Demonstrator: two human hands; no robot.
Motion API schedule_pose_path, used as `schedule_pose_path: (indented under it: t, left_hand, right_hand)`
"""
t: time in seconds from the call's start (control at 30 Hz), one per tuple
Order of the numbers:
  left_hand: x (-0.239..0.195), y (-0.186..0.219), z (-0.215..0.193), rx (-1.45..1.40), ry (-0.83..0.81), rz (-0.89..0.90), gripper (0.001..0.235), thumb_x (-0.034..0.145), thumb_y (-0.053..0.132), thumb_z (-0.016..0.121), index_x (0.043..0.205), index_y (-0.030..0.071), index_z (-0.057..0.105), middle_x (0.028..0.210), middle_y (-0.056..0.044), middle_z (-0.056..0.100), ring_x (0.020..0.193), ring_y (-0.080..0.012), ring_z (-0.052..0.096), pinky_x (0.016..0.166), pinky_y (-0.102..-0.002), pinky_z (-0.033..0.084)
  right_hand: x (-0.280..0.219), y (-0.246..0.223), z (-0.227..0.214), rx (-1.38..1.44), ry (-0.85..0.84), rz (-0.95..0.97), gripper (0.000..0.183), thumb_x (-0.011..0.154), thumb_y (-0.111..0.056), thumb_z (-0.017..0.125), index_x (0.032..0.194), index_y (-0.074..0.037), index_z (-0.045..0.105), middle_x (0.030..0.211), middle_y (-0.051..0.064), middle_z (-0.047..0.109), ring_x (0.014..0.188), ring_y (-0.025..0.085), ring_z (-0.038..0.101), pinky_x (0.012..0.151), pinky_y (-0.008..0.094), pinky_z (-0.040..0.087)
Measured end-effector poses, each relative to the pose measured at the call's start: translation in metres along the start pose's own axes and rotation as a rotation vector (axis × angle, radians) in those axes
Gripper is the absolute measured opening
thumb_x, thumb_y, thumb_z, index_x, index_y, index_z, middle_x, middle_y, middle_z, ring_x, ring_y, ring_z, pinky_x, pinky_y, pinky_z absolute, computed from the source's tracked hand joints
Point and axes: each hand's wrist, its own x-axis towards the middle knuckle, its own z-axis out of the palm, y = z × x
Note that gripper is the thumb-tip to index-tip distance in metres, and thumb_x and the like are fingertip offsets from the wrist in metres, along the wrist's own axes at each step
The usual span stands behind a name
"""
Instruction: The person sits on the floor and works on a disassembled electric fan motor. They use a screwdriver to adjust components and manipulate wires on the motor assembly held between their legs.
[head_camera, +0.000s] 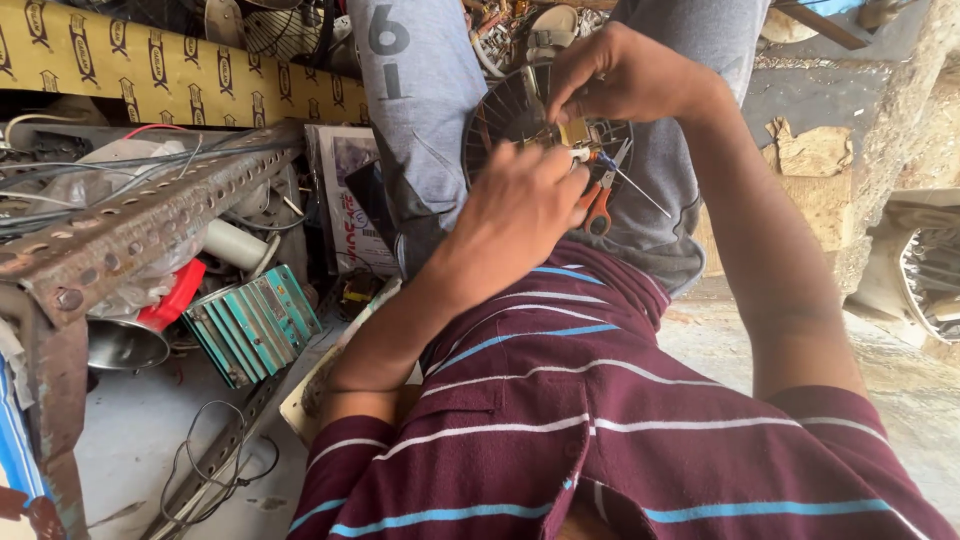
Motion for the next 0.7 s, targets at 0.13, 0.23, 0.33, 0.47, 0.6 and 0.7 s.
schedule_pose_path:
  t: [0.13,0.23,0.33,0.47,0.6,0.7]
  left_hand:
    - [-0.019,0.002,-0.005,-0.066,-0.171,-0.06,0.023,0.082,0.019,0.076,0.101,0.006,0.078,0.102,-0.012,0.06,0.096,-0.0276,0.061,0.085,-0.044,0.044]
    - [-0.027,-0.004,-0.01,-0.126,-0.238,-0.078,0.016,0.079,0.018,0.077,0.091,0.009,0.079,0.104,-0.013,0.06,0.099,-0.0287,0.06,0.088,-0.045,0.045]
    - [-0.027,-0.007,-0.016,-0.059,-0.341,-0.094,0.015,0.081,0.021,0.077,0.087,0.007,0.078,0.098,-0.014,0.061,0.092,-0.028,0.062,0.083,-0.046,0.048]
    - [-0.019,-0.029,-0.023,0.039,-0.172,-0.128,0.019,0.09,0.023,0.078,0.085,0.005,0.077,0.089,-0.013,0.062,0.082,-0.0257,0.067,0.075,-0.042,0.054]
    - [0.017,-0.076,-0.014,-0.015,0.163,-0.194,0.017,0.081,0.021,0.086,0.079,0.007,0.075,0.086,-0.009,0.065,0.076,-0.0232,0.069,0.072,-0.041,0.054]
    - [0.052,-0.107,0.001,-0.05,0.172,-0.135,0.025,0.071,0.023,0.091,0.069,0.008,0.071,0.079,-0.009,0.066,0.075,-0.0267,0.069,0.069,-0.043,0.052]
  right_hand:
    - [-0.015,-0.011,0.016,-0.279,0.205,-0.033,0.014,0.092,-0.003,0.079,0.105,-0.006,0.078,0.098,0.008,0.072,0.091,0.021,0.069,0.081,0.035,0.055]
    - [-0.03,-0.037,0.064,-0.722,0.805,-0.059,0.02,0.095,-0.008,0.093,0.104,-0.005,0.074,0.084,0.011,0.06,0.079,0.028,0.06,0.069,0.043,0.045]
    - [-0.05,-0.056,0.11,-0.902,0.617,-0.114,0.028,0.086,-0.01,0.088,0.11,-0.014,0.073,0.083,0.002,0.06,0.07,0.02,0.058,0.059,0.036,0.046]
    - [-0.067,-0.057,0.143,-0.748,0.593,0.143,0.044,0.085,-0.007,0.082,0.128,-0.009,0.073,0.085,0.004,0.061,0.072,0.021,0.06,0.062,0.036,0.049]
    - [-0.065,-0.066,0.152,-0.667,0.577,0.168,0.046,0.087,-0.015,0.084,0.13,-0.004,0.07,0.082,0.006,0.059,0.07,0.021,0.06,0.061,0.037,0.05]
    - [-0.055,-0.078,0.137,-0.625,0.58,0.202,0.03,0.091,-0.016,0.083,0.115,-0.005,0.069,0.076,0.005,0.061,0.062,0.019,0.059,0.058,0.035,0.047]
